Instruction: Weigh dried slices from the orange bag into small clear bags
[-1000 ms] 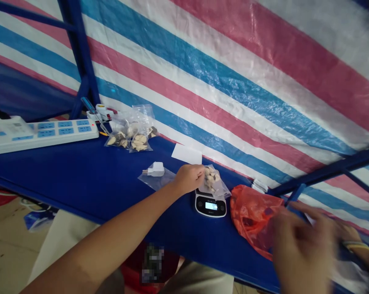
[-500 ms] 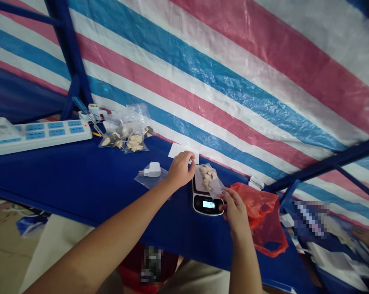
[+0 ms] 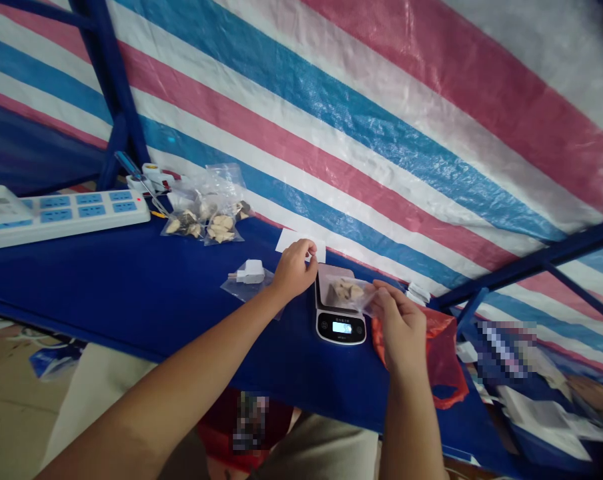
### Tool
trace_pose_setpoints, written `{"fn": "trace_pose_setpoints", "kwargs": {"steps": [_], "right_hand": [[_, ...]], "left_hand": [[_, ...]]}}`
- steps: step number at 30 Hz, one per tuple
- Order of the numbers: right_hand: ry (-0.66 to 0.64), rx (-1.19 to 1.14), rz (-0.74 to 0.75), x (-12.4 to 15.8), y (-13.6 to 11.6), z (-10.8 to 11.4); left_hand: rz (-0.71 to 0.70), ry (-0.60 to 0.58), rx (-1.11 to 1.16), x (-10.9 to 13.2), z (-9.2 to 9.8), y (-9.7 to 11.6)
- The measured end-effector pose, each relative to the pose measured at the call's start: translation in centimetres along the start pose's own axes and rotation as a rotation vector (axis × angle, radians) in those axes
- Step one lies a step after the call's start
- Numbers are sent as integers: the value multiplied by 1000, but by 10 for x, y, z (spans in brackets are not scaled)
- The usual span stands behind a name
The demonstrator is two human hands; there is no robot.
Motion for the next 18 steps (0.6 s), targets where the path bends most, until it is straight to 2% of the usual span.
{"fn": "trace_pose_setpoints", "kwargs": {"steps": [4,7,9,12,15,18], "right_hand": [[8,42,-78,21,-29,17],[-1,119,-144,28,-42,21],[-21,119,-126,25,-50,16],[-9,12,-20,10,-63,7],[32,-83,29,0,-57,5],[13,-53,-65,13,-19,4]], "left_hand": [[11,-8,15,0,0,-1],[15,-15,25,0,-1,-1],[15,-18,25,1,-2,0],[9,-16,34,0,-1,1],[4,6,44,-2,3,1],[1,32,34,-4,7,1]]}}
Point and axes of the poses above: each hand's wrist, its own x-axis away from the middle knuckle, its own z-axis out of the back of the hand, y = z × x, the point moved 10 cm from there along -x, towards the middle knuckle, and after that the axes turned 11 degrees about -x, right-handed, at the moved point
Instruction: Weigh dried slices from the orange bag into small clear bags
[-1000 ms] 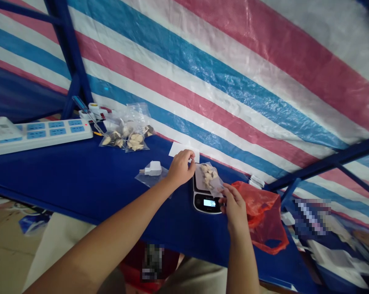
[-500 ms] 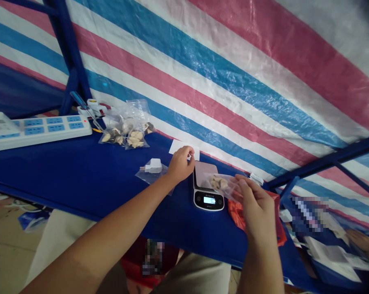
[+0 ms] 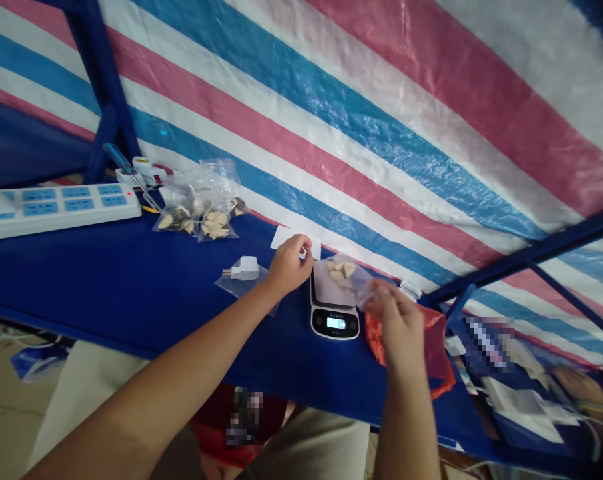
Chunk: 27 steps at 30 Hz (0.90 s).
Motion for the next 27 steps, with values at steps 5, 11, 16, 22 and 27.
{"fn": "trace_pose_setpoints", "kwargs": {"steps": [5,11,16,22,27], "right_hand": [[34,173,-108,55,65,31],[100,312,-90,86,106,61],[67,429,-37,85,111,57],[5,503,-12,90,105,46],[36,466,16,90,105,46]], "left_hand": [[-11,5,1,-1,0,-1],[16,-4,-14,0,-4,-5],[13,2,-30,0,-4,-7],[14,7,-84,1,-6,-10],[46,21,-5,-1,1,-5]]}}
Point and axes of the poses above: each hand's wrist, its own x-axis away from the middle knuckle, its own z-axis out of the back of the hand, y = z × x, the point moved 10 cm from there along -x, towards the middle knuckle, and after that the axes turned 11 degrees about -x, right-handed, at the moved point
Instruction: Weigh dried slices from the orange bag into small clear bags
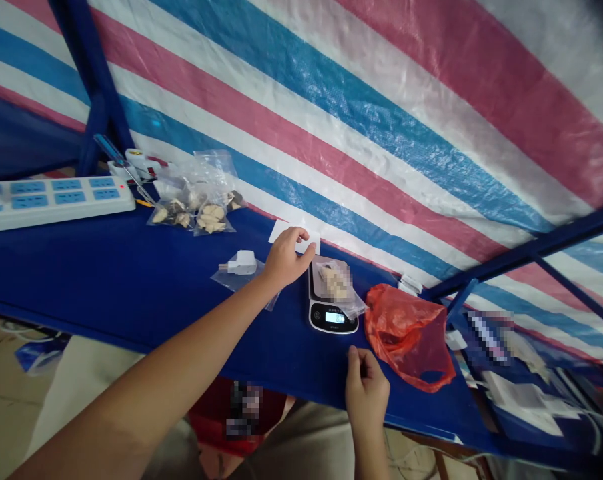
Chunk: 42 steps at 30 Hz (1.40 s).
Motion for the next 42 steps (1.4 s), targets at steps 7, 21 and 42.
{"fn": "trace_pose_setpoints", "kwargs": {"steps": [7,21,42], "right_hand": [[274,-120,-2,8,4,22],[189,-290,-82,9,10,22],[67,-356,-128,9,22,9]], "left_hand": [[124,32,158,0,13,0],[206,-50,307,0,-3,-14],[283,-304,226,11,-28,-20]]}}
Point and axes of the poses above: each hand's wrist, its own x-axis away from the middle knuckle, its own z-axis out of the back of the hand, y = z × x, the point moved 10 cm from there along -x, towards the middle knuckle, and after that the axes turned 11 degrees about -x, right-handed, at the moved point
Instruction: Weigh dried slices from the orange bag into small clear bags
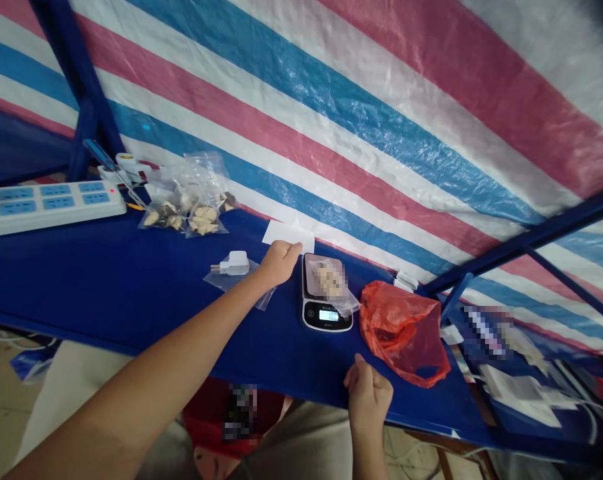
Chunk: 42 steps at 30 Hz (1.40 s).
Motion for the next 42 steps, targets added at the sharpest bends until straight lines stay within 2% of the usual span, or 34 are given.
{"fn": "trace_pose_setpoints", "kwargs": {"steps": [4,7,11,13,17,22,25,28,30,33,38,40,42], "right_hand": [[77,-48,36,-3,-3,4],[91,-67,142,-5,-9,8],[92,-75,273,-1,-18,16],[103,-173,219,-1,-14,18],[126,-393,9,-11,0,12],[37,-316,-66,-38,-18,-16],[-28,-166,-53,-63,-36,-38],[-69,-10,65,-94,-66,-62],[-107,141,216,-113,-97,-81],[-244,356,449,-130,-155,-124],[-468,538,846,-116,-257,-205],[-593,624,947,-102,-280,-242],[-690,715,1031,-90,-293,-279]], "left_hand": [[-47,97,2,1,7,4],[-107,158,14,2,15,11],[-196,136,10,3,16,19],[-218,99,14,4,12,20],[-249,35,22,5,4,21],[-282,-1,-32,7,-1,22],[-324,-33,-80,8,-5,25],[-361,-79,-135,9,-9,27],[-369,-90,-182,10,-10,27],[-379,-103,-256,12,-12,27],[-471,-188,-365,25,-32,37],[-515,-225,-396,31,-40,41],[-548,-257,-420,35,-46,44]]}}
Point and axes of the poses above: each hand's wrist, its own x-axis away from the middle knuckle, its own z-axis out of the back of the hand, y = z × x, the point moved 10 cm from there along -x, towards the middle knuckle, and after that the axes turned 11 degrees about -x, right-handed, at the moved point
